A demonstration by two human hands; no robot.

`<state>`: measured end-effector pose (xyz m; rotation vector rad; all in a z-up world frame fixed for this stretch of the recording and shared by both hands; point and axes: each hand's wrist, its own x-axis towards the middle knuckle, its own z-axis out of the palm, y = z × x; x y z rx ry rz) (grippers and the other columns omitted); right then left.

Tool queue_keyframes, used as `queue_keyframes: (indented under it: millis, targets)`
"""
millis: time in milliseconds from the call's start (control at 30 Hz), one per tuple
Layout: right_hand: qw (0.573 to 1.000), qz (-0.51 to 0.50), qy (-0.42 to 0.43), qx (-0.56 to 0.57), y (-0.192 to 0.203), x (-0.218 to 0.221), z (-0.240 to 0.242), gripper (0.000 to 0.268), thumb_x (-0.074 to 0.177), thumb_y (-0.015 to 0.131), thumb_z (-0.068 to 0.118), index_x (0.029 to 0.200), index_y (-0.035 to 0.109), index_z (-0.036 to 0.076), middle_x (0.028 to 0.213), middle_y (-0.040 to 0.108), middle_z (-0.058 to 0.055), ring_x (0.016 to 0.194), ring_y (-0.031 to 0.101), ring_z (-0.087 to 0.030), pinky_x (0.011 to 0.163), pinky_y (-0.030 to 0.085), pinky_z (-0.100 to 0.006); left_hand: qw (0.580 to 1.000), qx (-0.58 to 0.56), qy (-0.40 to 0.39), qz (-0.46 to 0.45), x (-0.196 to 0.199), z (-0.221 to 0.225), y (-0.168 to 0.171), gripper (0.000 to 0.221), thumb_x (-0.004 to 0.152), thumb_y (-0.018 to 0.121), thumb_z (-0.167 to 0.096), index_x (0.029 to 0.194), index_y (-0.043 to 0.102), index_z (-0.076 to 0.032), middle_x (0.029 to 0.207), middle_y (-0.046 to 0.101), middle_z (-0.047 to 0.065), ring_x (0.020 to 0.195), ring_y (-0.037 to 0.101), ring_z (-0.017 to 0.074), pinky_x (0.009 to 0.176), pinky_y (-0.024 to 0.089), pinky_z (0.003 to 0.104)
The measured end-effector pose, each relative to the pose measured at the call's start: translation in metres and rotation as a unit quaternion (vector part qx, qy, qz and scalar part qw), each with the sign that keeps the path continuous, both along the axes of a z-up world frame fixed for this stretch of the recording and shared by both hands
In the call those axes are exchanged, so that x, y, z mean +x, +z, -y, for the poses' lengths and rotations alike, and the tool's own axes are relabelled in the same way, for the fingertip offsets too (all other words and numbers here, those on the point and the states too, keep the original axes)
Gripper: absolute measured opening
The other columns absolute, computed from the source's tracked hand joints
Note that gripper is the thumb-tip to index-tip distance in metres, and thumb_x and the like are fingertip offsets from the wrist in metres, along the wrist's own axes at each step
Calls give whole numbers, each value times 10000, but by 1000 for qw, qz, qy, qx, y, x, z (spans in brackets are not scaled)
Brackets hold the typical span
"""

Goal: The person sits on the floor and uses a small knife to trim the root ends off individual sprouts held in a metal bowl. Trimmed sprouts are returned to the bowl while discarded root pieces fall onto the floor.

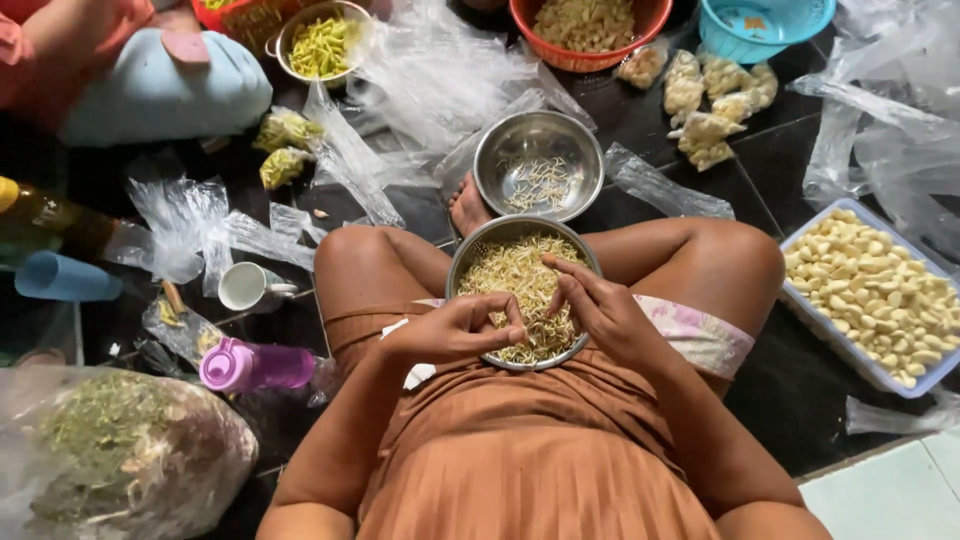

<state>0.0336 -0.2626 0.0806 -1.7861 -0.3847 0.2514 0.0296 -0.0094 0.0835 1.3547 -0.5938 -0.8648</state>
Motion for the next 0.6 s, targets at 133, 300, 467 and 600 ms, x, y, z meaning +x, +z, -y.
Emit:
queue_keyframes:
  millis: [133,300,467,600]
  targets:
    - [998,53,12,33,30,-9,-3,339,1035,591,185,1298,673,-12,813,779,-131,623,620,-154,576,527,-293,1000,3,-11,-5,-3,3,-17,141,1056,566,-164,1061,589,-25,429,461,-109,379,311,-28,395,201,131]
    - [985,122,116,37,41,-20,-15,103,924,755,139,962,767,43,809,721,-126,699,650,-250,695,538,-382,998,-18,-18,-60,-6,1,-46,85,1049,577,-121,1061,594,-38,428,447,-107,364,309,-28,378,205,124]
    - [982,121,145,25,29,-33,-14,108,907,787,180,953,762,87,819,711,-89,733,688,-246,718,551,-380,994,-33,-22,-103,-14,-8,-59,68,1042,576,-87,1078,593,-32,438,454,-109,373,314,-38,379,221,112]
    - [980,143,137,14,21,-32,-14,80,913,778,147,965,746,95,829,710,-83,759,714,-247,725,559,-370,990,-50,-33,-126,-12,-5,-62,66,1049,565,-88,1063,574,-24,473,432,-118,407,300,-42,403,204,104]
